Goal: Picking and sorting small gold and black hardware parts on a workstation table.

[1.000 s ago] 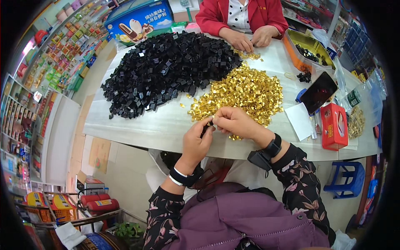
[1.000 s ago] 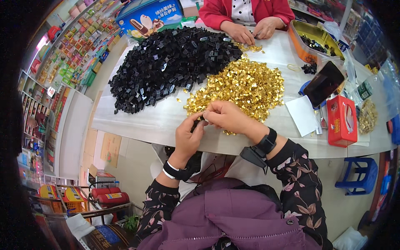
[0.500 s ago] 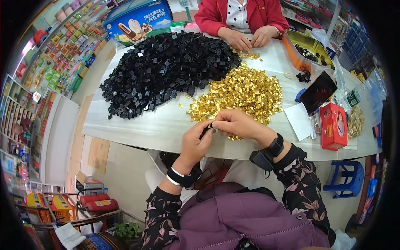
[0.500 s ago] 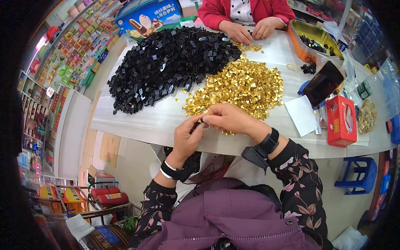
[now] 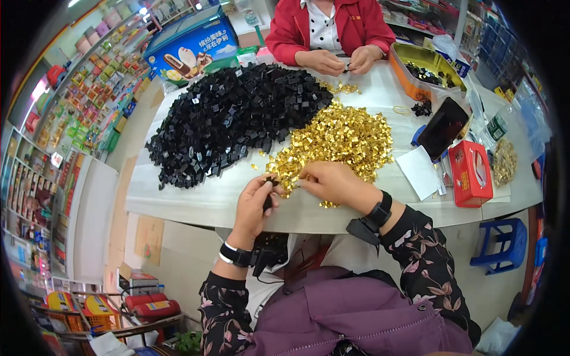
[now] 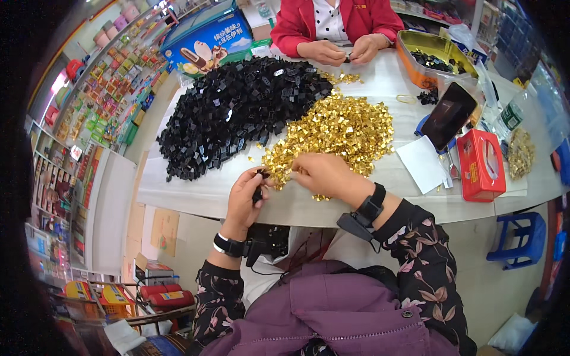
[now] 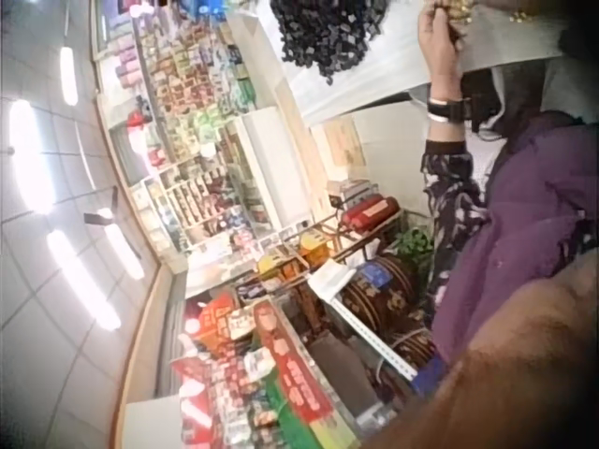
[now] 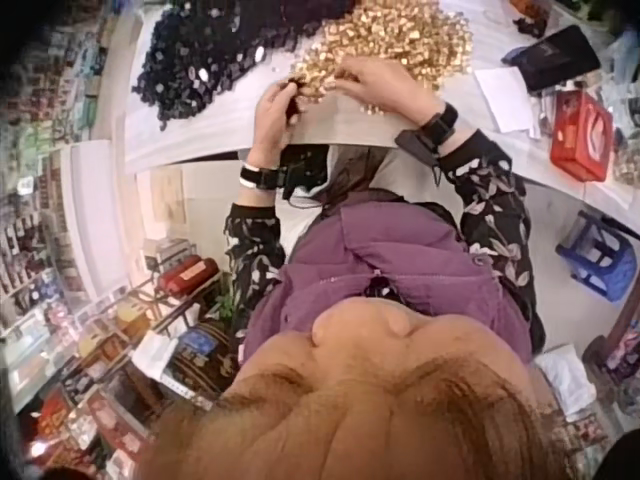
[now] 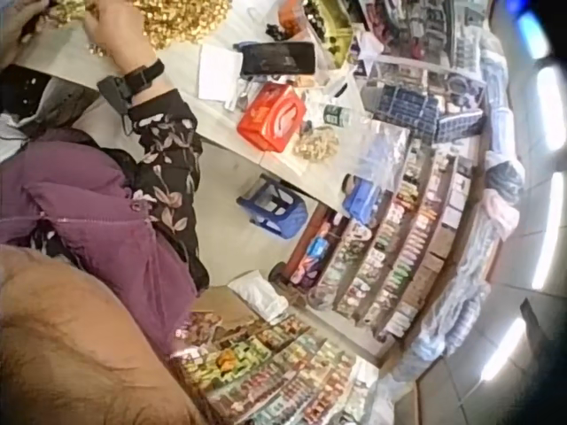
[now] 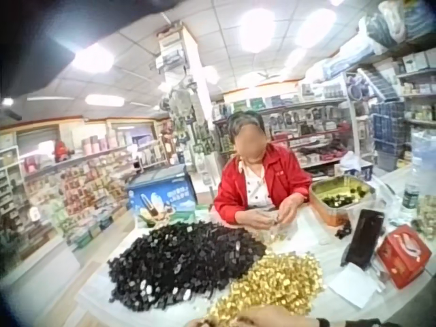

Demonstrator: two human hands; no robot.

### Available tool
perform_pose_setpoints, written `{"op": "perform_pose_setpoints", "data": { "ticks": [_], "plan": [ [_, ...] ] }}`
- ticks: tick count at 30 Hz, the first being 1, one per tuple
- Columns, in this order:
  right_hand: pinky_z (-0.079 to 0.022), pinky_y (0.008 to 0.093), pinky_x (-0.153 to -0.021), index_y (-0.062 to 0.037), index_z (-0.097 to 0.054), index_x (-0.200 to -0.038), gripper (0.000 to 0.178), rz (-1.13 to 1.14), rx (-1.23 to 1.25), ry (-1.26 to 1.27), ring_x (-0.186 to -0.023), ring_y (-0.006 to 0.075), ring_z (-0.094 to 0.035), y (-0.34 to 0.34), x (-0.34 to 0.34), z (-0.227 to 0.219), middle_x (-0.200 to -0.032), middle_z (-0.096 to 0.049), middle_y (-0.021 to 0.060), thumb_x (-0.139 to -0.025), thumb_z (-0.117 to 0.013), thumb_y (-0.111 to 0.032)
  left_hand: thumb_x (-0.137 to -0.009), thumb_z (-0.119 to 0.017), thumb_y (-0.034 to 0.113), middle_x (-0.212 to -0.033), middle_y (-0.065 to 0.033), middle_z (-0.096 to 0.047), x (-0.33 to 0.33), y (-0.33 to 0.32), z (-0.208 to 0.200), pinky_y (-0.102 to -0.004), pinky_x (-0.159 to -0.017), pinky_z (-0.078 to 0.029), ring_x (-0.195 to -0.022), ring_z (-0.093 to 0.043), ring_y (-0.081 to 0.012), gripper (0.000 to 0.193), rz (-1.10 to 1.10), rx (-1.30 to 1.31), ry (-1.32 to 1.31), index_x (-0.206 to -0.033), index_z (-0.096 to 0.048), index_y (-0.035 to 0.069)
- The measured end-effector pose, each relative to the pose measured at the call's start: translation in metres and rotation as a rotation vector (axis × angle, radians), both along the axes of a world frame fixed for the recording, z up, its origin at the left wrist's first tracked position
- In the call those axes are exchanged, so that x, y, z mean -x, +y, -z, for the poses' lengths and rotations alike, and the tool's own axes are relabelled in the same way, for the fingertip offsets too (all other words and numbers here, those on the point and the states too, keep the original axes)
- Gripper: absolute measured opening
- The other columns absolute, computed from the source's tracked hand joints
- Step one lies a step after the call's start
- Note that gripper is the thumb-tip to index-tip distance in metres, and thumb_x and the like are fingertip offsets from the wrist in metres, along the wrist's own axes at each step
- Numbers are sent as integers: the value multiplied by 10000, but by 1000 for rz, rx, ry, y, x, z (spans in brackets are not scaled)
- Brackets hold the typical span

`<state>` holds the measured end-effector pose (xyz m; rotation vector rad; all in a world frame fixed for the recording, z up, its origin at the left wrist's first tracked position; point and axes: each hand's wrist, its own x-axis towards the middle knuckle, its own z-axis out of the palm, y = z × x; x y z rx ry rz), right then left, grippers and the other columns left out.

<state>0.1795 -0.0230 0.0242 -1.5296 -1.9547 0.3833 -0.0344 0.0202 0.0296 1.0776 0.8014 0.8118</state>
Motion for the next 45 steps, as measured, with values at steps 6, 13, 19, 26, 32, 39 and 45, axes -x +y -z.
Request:
{"op": "perform_pose_setpoints", "data": {
  "ticks": [6,13,19,26,32,39,45],
  "plan": [
    [-505,388,-631,-103,-628,-867,169,-11,-41,-76,-742,284,-624,-2,-2,1,-806,-631,85,-799,-589,-253,-948,-475,216,-832,-50,-624,-3,42,-38,-157,-440,-335,-576,-514,-65,210,58,9,-39,-1039,-570,53],
    [-505,416,-657,-101,-603,-843,144,-37,-10,-68,-767,299,-623,-4,-5,-4,-816,-631,92,-781,-552,-221,-843,-587,241,-732,-95,-628,-49,110,-29,-307,-552,-491,-627,-607,-188,230,84,-1009,875,-916,-566,23],
    [-497,415,-665,-72,-600,-815,136,-38,35,130,-773,316,-617,-6,0,-8,-827,-633,112,-771,-564,-195,-794,-614,263,-744,-161,-636,-83,112,-21,-423,-651,-505,-737,-638,-326,278,73,-1273,1248,-942,-568,32],
    [-496,396,-667,-63,-607,-863,145,-89,-36,188,-739,319,-614,1,-2,-3,-819,-627,125,-765,-583,-167,-799,-608,261,-847,-190,-653,-86,114,-22,-446,-683,-503,-787,-634,-361,304,196,-1221,1364,-992,-571,30],
    [-478,298,-652,-39,-618,-910,126,-20,-110,441,-715,175,-592,2,-6,-16,-790,-602,75,-819,-606,-125,-856,-569,244,-870,-212,-647,-55,101,-17,-415,-667,-502,-811,-645,-333,309,131,-1074,828,-1077,-578,29],
    [-453,237,-618,-18,-630,-953,156,-90,-21,812,-681,77,-539,1,0,-9,-776,-595,7,-850,-580,-124,-922,-486,141,-807,-92,-626,-40,4,-30,-268,-617,-491,-679,-607,-135,249,265,-640,509,-1126,-576,31],
    [-451,222,-607,-18,-635,-974,176,-236,339,880,-669,64,-537,-2,2,-17,-777,-600,-9,-832,-590,-111,-916,-494,103,-829,-64,-623,-30,-21,11,-240,-602,-475,-665,-582,-108,237,30,-643,302,-1126,-562,15]
  ]
}}
